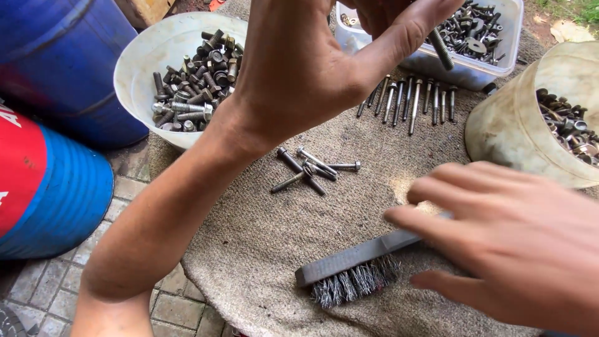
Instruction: Cleaning metal bolts by scrubbing them with a wire brush and wiping them with a cloth to remove debris.
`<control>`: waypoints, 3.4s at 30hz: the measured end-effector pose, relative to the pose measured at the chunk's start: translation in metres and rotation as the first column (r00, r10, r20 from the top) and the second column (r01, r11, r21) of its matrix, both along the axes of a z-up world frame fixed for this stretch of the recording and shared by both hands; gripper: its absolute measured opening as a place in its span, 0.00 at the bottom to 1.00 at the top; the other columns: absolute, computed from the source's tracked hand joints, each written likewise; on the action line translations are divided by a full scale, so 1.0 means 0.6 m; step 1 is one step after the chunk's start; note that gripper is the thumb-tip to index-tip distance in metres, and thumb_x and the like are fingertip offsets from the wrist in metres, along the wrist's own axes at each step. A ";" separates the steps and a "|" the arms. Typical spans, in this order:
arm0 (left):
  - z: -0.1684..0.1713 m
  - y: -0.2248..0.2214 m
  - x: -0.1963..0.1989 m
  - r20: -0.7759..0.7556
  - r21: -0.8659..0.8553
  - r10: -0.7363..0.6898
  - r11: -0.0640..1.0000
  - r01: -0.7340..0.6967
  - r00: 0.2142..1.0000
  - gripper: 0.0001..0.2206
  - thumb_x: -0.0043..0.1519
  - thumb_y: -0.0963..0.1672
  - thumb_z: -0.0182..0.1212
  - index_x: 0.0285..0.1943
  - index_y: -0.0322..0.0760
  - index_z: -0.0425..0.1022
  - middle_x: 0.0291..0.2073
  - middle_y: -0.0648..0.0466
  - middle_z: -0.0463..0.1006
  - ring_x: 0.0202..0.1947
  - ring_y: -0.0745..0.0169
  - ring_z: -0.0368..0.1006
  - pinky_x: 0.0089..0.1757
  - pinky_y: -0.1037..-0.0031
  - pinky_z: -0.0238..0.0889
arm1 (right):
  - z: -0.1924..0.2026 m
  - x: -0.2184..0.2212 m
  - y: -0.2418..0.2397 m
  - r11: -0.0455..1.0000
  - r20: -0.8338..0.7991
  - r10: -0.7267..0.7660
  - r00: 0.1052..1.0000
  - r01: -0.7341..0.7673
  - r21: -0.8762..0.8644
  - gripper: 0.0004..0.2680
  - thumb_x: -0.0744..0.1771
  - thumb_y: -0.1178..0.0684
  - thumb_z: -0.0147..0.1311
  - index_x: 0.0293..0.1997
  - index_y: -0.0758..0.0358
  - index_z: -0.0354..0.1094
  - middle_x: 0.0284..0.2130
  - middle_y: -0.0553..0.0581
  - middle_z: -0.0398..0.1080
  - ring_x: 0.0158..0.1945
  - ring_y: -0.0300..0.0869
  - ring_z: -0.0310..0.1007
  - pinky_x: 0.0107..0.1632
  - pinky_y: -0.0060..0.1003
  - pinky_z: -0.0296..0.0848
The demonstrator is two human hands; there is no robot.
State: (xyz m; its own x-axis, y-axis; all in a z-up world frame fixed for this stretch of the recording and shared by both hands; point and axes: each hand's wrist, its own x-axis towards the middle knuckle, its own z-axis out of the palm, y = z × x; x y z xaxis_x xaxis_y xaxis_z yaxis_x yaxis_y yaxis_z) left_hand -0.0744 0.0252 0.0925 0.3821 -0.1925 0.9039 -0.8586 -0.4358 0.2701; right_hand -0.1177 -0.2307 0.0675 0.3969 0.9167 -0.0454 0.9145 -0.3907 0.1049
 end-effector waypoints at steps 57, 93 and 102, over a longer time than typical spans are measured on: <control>0.033 0.008 -0.040 -0.269 -0.154 -0.352 0.935 0.321 0.897 0.10 0.70 0.40 0.66 0.56 0.28 0.74 0.53 0.44 0.81 0.51 0.54 0.82 0.55 0.68 0.81 | 0.067 0.083 0.065 0.643 0.018 0.116 0.993 -0.089 0.761 0.09 0.72 0.58 0.43 0.36 0.73 0.66 0.24 0.59 0.64 0.22 0.46 0.60 0.28 0.40 0.55; 0.050 0.004 -0.053 -0.189 0.072 -0.153 0.983 0.169 0.970 0.06 0.72 0.39 0.63 0.53 0.27 0.75 0.46 0.45 0.81 0.46 0.56 0.81 0.50 0.72 0.81 | 0.062 0.082 0.072 0.554 0.076 0.130 0.989 -0.136 0.821 0.09 0.68 0.58 0.47 0.28 0.73 0.62 0.20 0.60 0.60 0.21 0.46 0.56 0.28 0.40 0.53; 0.046 -0.012 -0.047 -0.167 0.208 -0.261 0.933 0.293 0.951 0.04 0.70 0.35 0.64 0.50 0.25 0.74 0.41 0.45 0.79 0.40 0.55 0.80 0.45 0.72 0.79 | 0.055 0.065 0.031 0.427 0.152 0.089 0.984 -0.176 0.887 0.05 0.65 0.64 0.47 0.32 0.79 0.60 0.30 0.72 0.64 0.33 0.54 0.67 0.43 0.47 0.71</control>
State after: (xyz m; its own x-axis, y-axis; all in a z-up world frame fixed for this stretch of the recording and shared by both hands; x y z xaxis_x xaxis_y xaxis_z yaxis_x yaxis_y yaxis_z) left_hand -0.1023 0.0177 0.1199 0.3988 -0.5022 0.7673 -0.9164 -0.2494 0.3131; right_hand -0.0789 -0.2119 0.1002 0.2290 0.4674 0.8539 0.9703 -0.1802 -0.1616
